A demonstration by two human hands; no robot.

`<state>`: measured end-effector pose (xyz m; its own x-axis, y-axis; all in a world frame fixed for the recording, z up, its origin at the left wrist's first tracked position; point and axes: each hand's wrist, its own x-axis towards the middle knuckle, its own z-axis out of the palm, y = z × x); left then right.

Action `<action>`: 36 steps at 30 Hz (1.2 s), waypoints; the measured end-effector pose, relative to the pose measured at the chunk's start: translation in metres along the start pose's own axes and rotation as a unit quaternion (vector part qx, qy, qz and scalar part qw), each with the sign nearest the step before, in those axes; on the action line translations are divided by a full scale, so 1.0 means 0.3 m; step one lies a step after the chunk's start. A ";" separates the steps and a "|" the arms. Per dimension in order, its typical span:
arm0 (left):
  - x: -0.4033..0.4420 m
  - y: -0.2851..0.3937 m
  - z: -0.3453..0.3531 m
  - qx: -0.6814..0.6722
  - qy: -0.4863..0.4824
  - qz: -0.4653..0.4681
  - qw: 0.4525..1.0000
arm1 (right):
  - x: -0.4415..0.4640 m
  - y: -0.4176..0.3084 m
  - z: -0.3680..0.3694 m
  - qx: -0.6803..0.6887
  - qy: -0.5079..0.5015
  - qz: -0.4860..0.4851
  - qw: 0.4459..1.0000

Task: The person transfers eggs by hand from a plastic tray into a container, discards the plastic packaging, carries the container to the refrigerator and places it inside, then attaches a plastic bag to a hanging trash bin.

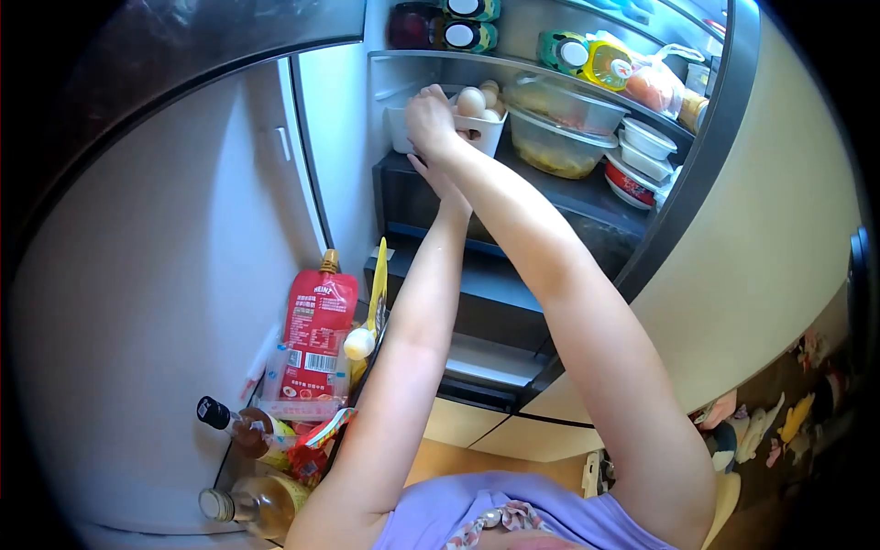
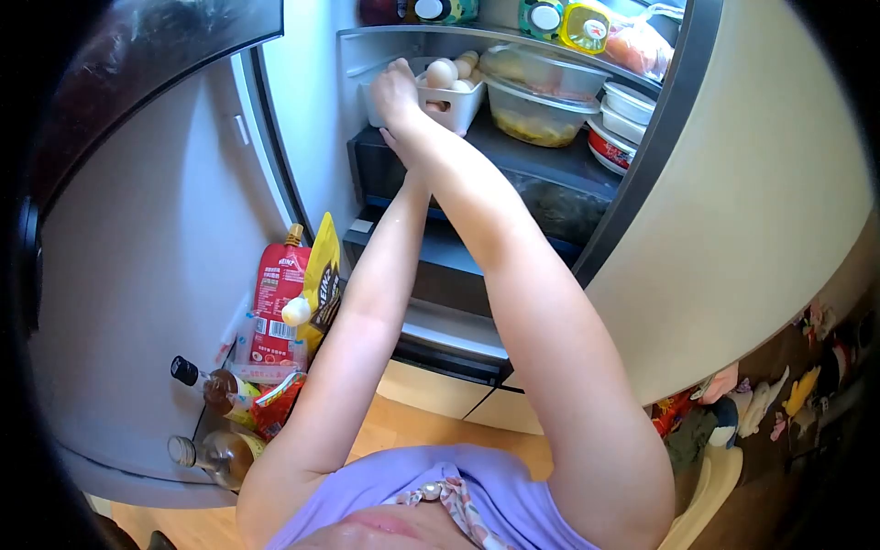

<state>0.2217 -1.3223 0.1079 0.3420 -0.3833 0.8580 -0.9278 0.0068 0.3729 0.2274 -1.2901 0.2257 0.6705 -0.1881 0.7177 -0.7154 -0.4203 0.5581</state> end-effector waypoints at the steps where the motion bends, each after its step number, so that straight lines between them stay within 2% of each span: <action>1: -0.003 0.004 -0.006 -0.061 0.001 -0.007 0.998 | -0.003 -0.003 0.000 0.005 0.005 0.004 1.000; 3: -0.012 -0.005 -0.008 -0.148 -0.017 -0.004 0.989 | -0.012 -0.011 -0.005 0.016 0.014 0.013 1.000; 4: -0.016 -0.026 0.021 -0.176 -0.033 0.005 0.984 | -0.013 -0.026 -0.030 -0.030 -0.029 0.036 0.999; 7: -0.057 -0.058 0.135 -0.211 -0.054 -0.058 0.974 | -0.054 -0.051 -0.099 0.049 0.024 0.110 0.992; 9: -0.124 -0.055 0.165 -0.243 0.013 -0.101 0.965 | -0.082 -0.065 -0.170 0.113 0.045 0.141 0.983; 11: -0.236 0.020 -0.019 -0.287 0.070 -0.126 0.947 | -0.152 -0.099 -0.264 0.187 0.082 0.176 0.963; 14: -0.461 0.168 -0.360 -0.337 0.116 -0.117 0.927 | -0.318 -0.145 -0.388 0.334 0.239 0.156 0.898; 15: -0.553 0.212 -0.475 -0.348 0.114 -0.103 0.925 | -0.388 -0.153 -0.454 0.385 0.286 0.139 0.867; 18: -0.851 0.293 -0.825 -0.325 0.063 -0.020 0.943 | -0.646 -0.164 -0.605 0.452 0.300 0.112 0.832; 19: -0.967 0.281 -0.930 -0.364 0.016 -0.006 0.931 | -0.742 -0.158 -0.651 0.471 0.299 0.097 0.824; 20: -1.035 0.260 -1.047 -0.289 0.073 0.104 0.949 | -0.841 -0.149 -0.697 0.473 0.302 0.083 0.823; 21: -1.096 0.167 -1.170 -0.215 0.137 0.249 0.934 | -0.941 -0.141 -0.728 0.499 0.294 0.075 0.812; 22: -1.133 0.085 -1.329 -0.134 0.236 0.273 0.923 | -1.137 -0.120 -0.770 0.513 0.244 0.083 0.819; 24: -1.114 -0.103 -1.561 -0.020 0.396 0.113 0.911 | -1.328 -0.118 -0.774 0.541 0.198 0.125 0.808; 25: -1.074 -0.190 -1.650 -0.027 0.419 0.010 0.907 | -1.394 -0.117 -0.783 0.547 0.171 0.145 0.806; 27: -0.986 -0.361 -1.749 -0.206 0.356 -0.177 0.894 | -1.502 -0.124 -0.807 0.573 0.121 0.189 0.788; 29: -0.961 -0.485 -1.787 -0.371 0.268 -0.287 0.841 | -1.564 -0.120 -0.850 0.586 0.092 0.218 0.775; 31: -0.951 -0.503 -1.800 -0.404 0.230 -0.308 0.830 | -1.590 -0.108 -0.904 0.589 0.091 0.234 0.768; 34: -0.950 -0.473 -1.807 -0.306 0.250 -0.249 0.884 | -1.572 -0.105 -0.966 0.597 0.113 0.201 0.768; 36: -0.964 -0.420 -1.808 -0.302 0.249 -0.229 0.891 | -1.536 -0.124 -1.012 0.604 0.135 0.170 0.767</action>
<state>0.3205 -0.7115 0.0044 0.8279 -0.0182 0.5606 -0.4750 0.5087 0.7180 -0.1146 -0.9184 0.0008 0.3036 -0.3461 0.8877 -0.0249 -0.9343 -0.3557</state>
